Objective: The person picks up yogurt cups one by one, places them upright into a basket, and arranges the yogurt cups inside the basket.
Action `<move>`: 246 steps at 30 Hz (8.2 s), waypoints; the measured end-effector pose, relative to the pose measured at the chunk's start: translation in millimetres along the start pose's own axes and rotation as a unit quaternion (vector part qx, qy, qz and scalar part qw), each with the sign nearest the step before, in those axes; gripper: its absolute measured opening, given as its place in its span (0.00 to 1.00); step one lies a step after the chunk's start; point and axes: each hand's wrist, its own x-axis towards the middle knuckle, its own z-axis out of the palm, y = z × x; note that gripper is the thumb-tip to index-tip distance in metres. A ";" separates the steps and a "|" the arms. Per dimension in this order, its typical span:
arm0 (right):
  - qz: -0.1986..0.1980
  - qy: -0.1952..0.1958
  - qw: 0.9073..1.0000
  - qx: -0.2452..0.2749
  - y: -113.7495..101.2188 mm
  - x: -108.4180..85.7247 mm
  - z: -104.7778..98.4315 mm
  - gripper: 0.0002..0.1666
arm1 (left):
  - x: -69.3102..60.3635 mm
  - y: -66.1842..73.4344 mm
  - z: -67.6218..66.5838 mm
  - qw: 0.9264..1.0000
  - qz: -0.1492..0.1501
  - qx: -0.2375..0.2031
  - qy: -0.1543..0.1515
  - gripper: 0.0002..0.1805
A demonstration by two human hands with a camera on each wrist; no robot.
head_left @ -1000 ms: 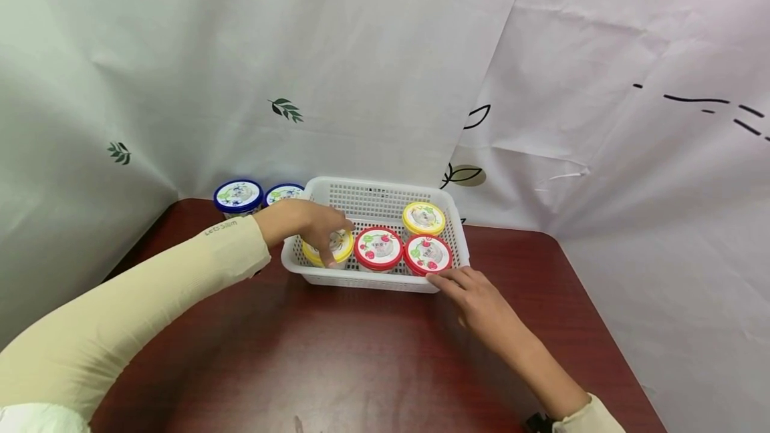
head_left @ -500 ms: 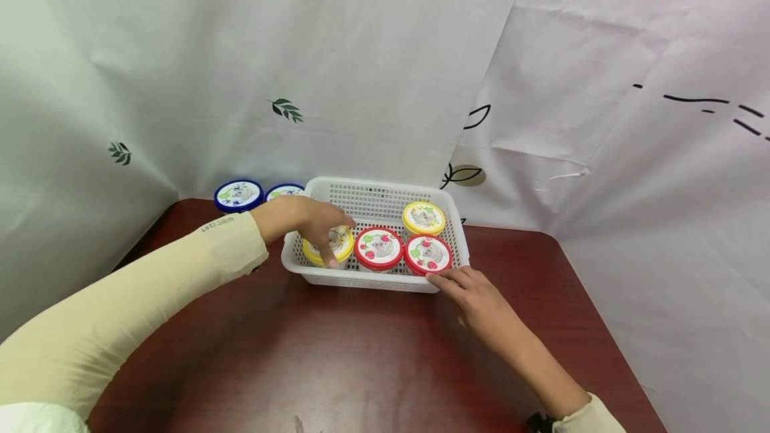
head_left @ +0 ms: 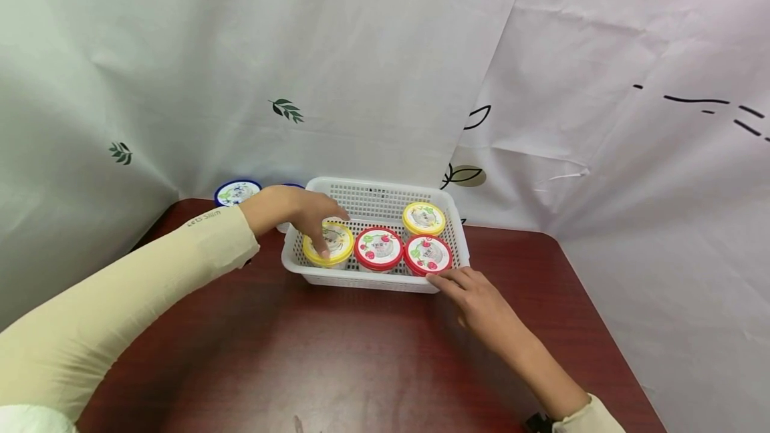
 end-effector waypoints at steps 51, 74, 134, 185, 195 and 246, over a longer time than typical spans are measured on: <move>-0.001 0.020 1.000 -0.001 3.2 -3.1 5.5 0.40 | -35.2 -66.4 -30.1 0.997 -0.039 0.000 0.064 0.54; 0.005 0.013 1.000 -0.001 -0.2 -2.5 4.7 0.38 | 4.2 -88.6 -2.3 0.991 -0.092 -0.012 0.096 0.58; -0.002 0.027 1.000 0.001 -0.1 0.6 5.9 0.34 | 11.5 -108.5 8.0 0.995 -0.086 -0.037 0.043 0.57; -0.006 0.042 0.999 0.003 1.4 -2.7 10.1 0.36 | -25.3 -94.6 -22.6 0.996 -0.085 -0.031 -0.024 0.51; -0.008 0.044 0.999 0.002 0.5 -3.7 10.2 0.36 | -35.1 -93.4 -35.8 0.995 -0.092 -0.030 -0.018 0.52; -0.007 0.039 0.999 0.004 1.7 -3.0 7.9 0.36 | -47.5 -66.1 -87.9 0.994 -0.081 -0.017 0.075 0.52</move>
